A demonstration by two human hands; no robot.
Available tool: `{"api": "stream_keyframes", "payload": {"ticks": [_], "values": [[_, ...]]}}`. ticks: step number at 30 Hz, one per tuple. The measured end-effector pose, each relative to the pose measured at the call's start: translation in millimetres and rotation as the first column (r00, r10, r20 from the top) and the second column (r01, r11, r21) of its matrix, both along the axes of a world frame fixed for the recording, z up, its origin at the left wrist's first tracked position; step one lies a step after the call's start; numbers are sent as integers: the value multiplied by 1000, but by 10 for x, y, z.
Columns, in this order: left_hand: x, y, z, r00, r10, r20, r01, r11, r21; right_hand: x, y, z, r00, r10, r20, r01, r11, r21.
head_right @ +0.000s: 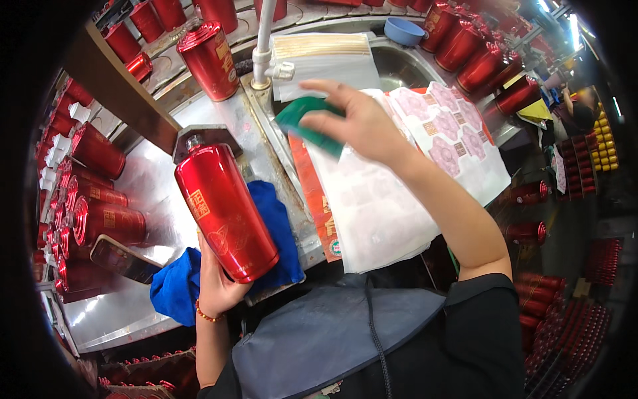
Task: The person wipes a red cylindrical can with a green sponge and a blue cloth, rotating it to clean multiple sides. The person places the can on a metal counter and repeats the process with another can.
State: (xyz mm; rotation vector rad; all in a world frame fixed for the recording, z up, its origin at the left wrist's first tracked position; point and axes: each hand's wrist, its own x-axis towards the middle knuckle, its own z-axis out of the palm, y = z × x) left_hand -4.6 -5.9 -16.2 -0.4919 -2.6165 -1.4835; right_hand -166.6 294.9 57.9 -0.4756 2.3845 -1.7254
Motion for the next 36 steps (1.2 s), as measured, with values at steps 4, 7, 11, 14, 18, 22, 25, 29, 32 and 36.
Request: {"api": "stream_keyframes", "payload": {"ticks": [4, 7, 11, 14, 18, 22, 25, 29, 32, 36], "values": [[-9, 7, -8, 1000, -8, 16, 7, 1000, 26, -1022, 953, -217, 959, -250, -133, 282, 885, 369], [-8, 12, -6, 999, -7, 51, 4, 998, 55, -1488, 1304, -197, 881, -251, -401, 473, 471, 745], [-1, -38, -18, 995, -35, 94, 34, 999, 12, -1982, 1386, -477, 871, -470, -145, 413, 538, 735], [28, -47, -6, 992, -8, 126, 3, 999, 41, -2403, 1444, -849, 876, -446, -182, 397, 455, 797], [-17, -45, -38, 986, -36, 160, 35, 999, 8, -2715, 1764, -1305, 842, -522, -137, 452, 544, 707], [11, -26, -33, 978, -17, 209, 9, 999, 39, -2821, 1758, -1413, 852, -503, -143, 478, 637, 605], [41, -33, -23, 975, -2, 222, -1, 1000, 14, -2797, 1652, -1427, 814, -570, -118, 534, 652, 538], [26, -43, -51, 980, -31, 199, 30, 999, 11, -2767, 1655, -1314, 811, -541, -225, 547, 564, 618], [5, -31, -39, 990, -11, 143, 11, 1000, -2, -2621, 1395, -1069, 774, -467, -428, 593, 297, 748], [-20, -8, -13, 998, 17, 63, -17, 1000, 7, -2133, 929, -496, 782, -229, -580, 617, 150, 773]]}}
